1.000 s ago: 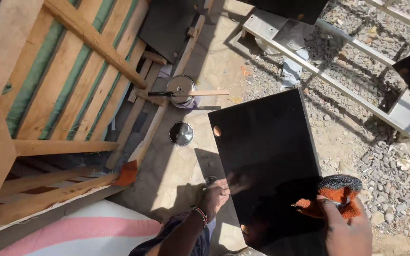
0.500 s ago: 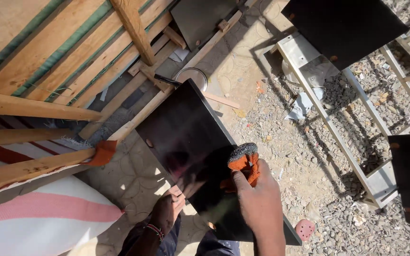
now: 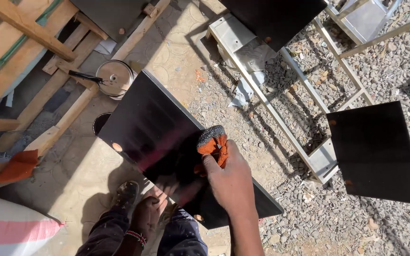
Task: The person paints the edges of a rectangular wooden board black using a sponge. They repeatedly dip the sponge into a paint can and apply the paint to the sides of the board, which is resting on a wooden pallet.
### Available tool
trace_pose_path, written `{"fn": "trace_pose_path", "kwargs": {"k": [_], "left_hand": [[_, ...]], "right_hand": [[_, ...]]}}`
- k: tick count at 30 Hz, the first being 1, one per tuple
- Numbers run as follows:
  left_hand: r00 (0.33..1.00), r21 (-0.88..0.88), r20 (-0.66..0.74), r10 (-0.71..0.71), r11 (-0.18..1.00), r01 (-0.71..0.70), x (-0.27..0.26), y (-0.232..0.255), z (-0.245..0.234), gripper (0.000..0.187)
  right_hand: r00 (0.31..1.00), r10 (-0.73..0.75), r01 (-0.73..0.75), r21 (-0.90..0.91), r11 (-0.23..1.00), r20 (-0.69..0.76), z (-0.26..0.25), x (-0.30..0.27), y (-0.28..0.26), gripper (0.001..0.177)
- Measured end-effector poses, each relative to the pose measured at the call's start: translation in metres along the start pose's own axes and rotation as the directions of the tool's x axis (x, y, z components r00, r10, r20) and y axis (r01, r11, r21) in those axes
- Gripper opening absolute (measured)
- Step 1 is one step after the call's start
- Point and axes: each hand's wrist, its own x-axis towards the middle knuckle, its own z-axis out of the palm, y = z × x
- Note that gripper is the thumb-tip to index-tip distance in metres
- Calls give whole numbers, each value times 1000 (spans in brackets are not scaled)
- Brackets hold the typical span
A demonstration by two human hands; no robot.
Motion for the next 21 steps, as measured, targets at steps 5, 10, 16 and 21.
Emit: {"fn": "trace_pose_path", "kwargs": {"k": [5,10,16,21], "left_hand": [[977,-23,135,166,986,-164,101,-71,53,10],[982,91,187,-5,996,-12,51,-49,152,90],[986,144,143,-79,988,58,73,-38,215,94],[993,50,114,-41,998,36,178,-65,236,14]], "right_hand": [[988,153,-150,68,986,-36,-79,39,66,27],[962,259,-249,113,962,-84,-127,76,107,41],[922,380,-366,156,918,-75,-160,156,111,45],[927,374,-346,433,832,22,-170,296,151,28]]}}
